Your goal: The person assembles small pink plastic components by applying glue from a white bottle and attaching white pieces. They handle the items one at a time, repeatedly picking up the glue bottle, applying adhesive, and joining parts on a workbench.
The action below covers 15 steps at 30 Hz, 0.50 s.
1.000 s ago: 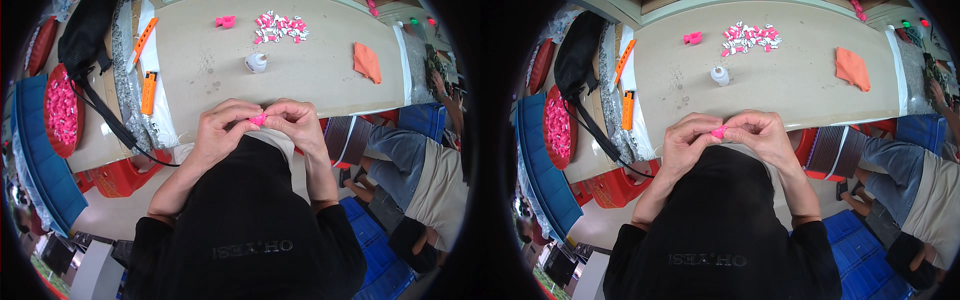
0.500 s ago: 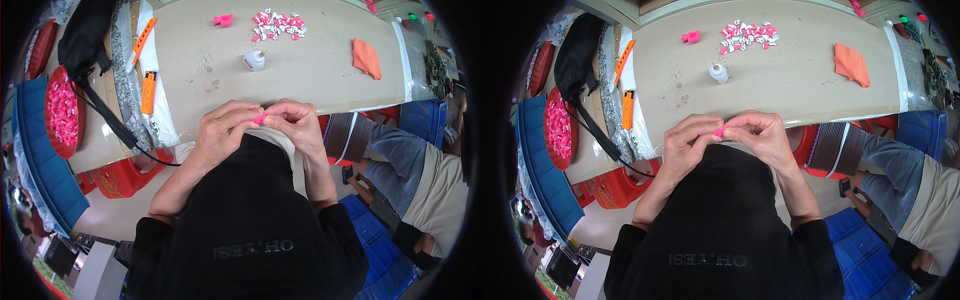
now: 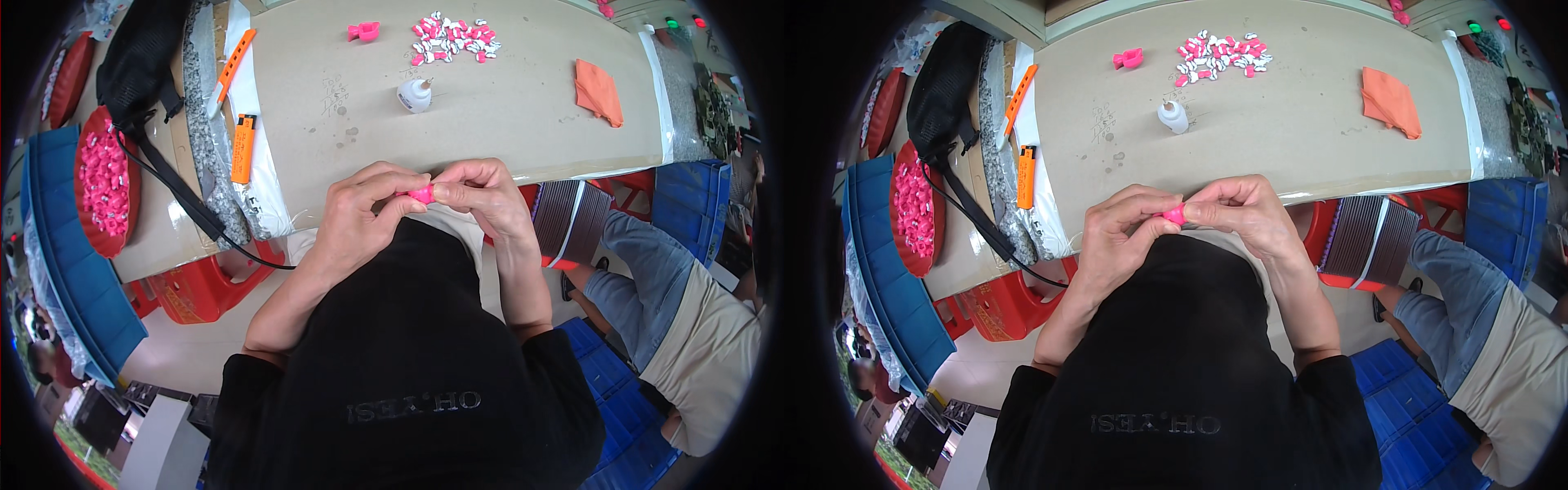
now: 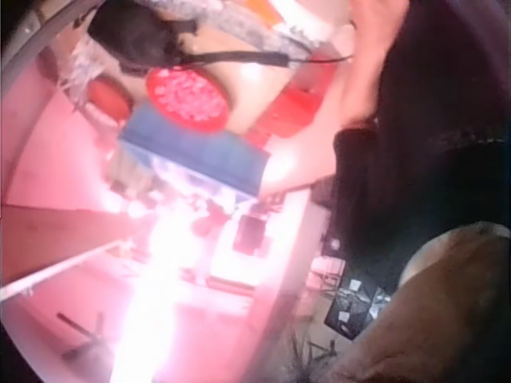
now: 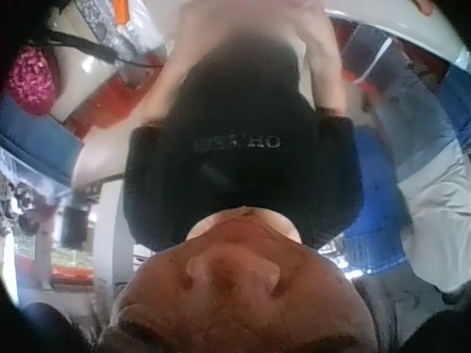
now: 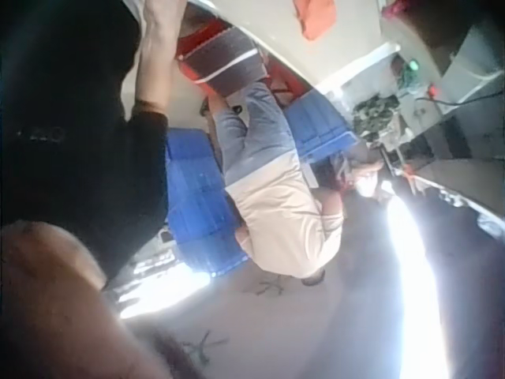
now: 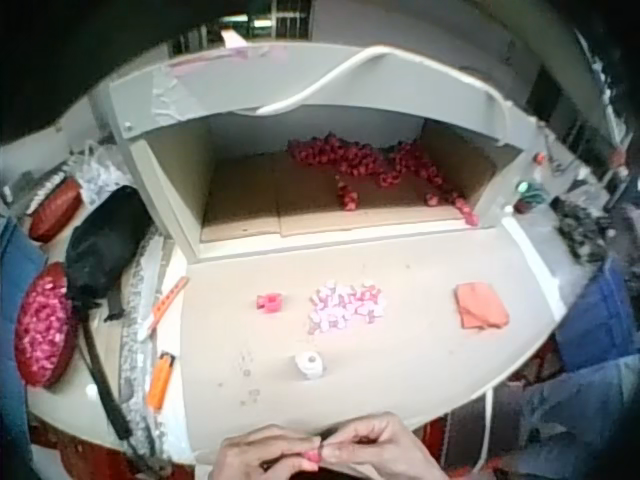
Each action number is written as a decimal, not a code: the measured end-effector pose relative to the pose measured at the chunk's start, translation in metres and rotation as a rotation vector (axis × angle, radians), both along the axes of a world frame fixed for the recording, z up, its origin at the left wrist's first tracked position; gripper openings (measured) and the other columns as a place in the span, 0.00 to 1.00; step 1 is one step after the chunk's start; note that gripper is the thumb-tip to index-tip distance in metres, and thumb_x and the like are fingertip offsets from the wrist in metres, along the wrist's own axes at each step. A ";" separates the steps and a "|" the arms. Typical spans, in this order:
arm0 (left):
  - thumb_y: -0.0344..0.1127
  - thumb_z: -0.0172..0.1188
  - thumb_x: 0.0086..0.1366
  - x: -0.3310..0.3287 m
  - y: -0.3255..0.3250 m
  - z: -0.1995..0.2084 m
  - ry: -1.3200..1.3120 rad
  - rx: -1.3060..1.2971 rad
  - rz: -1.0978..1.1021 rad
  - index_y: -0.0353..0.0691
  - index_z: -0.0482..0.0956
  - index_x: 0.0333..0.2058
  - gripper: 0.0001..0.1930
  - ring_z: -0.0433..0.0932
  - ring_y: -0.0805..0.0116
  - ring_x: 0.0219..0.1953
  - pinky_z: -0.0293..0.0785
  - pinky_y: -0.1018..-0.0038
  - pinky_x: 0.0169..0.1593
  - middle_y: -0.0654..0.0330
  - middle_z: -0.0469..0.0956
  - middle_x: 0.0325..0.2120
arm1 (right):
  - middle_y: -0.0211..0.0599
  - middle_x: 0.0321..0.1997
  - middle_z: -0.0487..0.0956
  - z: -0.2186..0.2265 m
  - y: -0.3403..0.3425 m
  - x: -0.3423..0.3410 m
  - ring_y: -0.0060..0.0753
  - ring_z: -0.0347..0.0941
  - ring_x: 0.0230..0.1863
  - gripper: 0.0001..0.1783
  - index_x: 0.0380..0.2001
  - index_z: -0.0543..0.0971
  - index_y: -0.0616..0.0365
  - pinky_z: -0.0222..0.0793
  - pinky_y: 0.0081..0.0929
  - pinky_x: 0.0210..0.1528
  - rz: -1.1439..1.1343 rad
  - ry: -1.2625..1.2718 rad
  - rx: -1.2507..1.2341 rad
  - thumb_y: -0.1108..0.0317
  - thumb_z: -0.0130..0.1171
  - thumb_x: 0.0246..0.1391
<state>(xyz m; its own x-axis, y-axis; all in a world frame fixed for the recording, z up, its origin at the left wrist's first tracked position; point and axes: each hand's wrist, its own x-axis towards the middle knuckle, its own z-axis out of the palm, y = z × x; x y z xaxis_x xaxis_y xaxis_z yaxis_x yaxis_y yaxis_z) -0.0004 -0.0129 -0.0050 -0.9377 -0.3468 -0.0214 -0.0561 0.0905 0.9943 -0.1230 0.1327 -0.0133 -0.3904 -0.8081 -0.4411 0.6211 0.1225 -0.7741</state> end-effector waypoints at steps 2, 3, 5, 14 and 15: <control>0.21 0.60 0.51 0.000 0.000 -0.001 -0.004 0.015 0.000 0.33 0.79 0.33 0.09 0.79 0.67 0.30 0.76 0.77 0.34 0.55 0.78 0.30 | 0.39 0.25 0.79 0.001 0.000 0.000 0.21 0.74 0.27 0.06 0.28 0.79 0.67 0.70 0.15 0.31 0.001 0.006 0.007 0.75 0.62 0.45; 0.21 0.60 0.51 0.000 0.000 -0.001 -0.001 0.018 0.002 0.33 0.79 0.33 0.09 0.79 0.67 0.30 0.76 0.77 0.34 0.55 0.78 0.30 | 0.39 0.25 0.79 0.001 0.000 0.000 0.20 0.74 0.26 0.06 0.28 0.80 0.67 0.70 0.15 0.31 0.001 0.008 0.010 0.75 0.62 0.45; 0.21 0.60 0.51 0.000 0.001 -0.002 0.005 0.024 0.007 0.32 0.79 0.33 0.09 0.79 0.68 0.30 0.76 0.78 0.33 0.55 0.78 0.30 | 0.38 0.25 0.79 0.002 0.000 0.001 0.20 0.74 0.26 0.06 0.28 0.80 0.67 0.69 0.14 0.30 -0.001 0.009 0.013 0.75 0.62 0.45; 0.16 0.57 0.51 0.002 0.001 -0.002 -0.012 0.110 -0.030 0.30 0.78 0.34 0.10 0.77 0.69 0.35 0.77 0.79 0.37 0.54 0.76 0.32 | 0.38 0.25 0.79 0.001 0.001 0.000 0.19 0.74 0.26 0.06 0.28 0.80 0.66 0.68 0.13 0.30 0.013 0.019 0.008 0.74 0.62 0.45; 0.17 0.58 0.51 0.002 0.001 -0.003 0.022 0.069 -0.021 0.31 0.78 0.33 0.10 0.77 0.69 0.34 0.77 0.79 0.36 0.54 0.76 0.32 | 0.38 0.25 0.79 0.003 0.001 0.001 0.19 0.74 0.26 0.06 0.27 0.80 0.66 0.68 0.13 0.30 0.010 0.019 0.008 0.74 0.62 0.45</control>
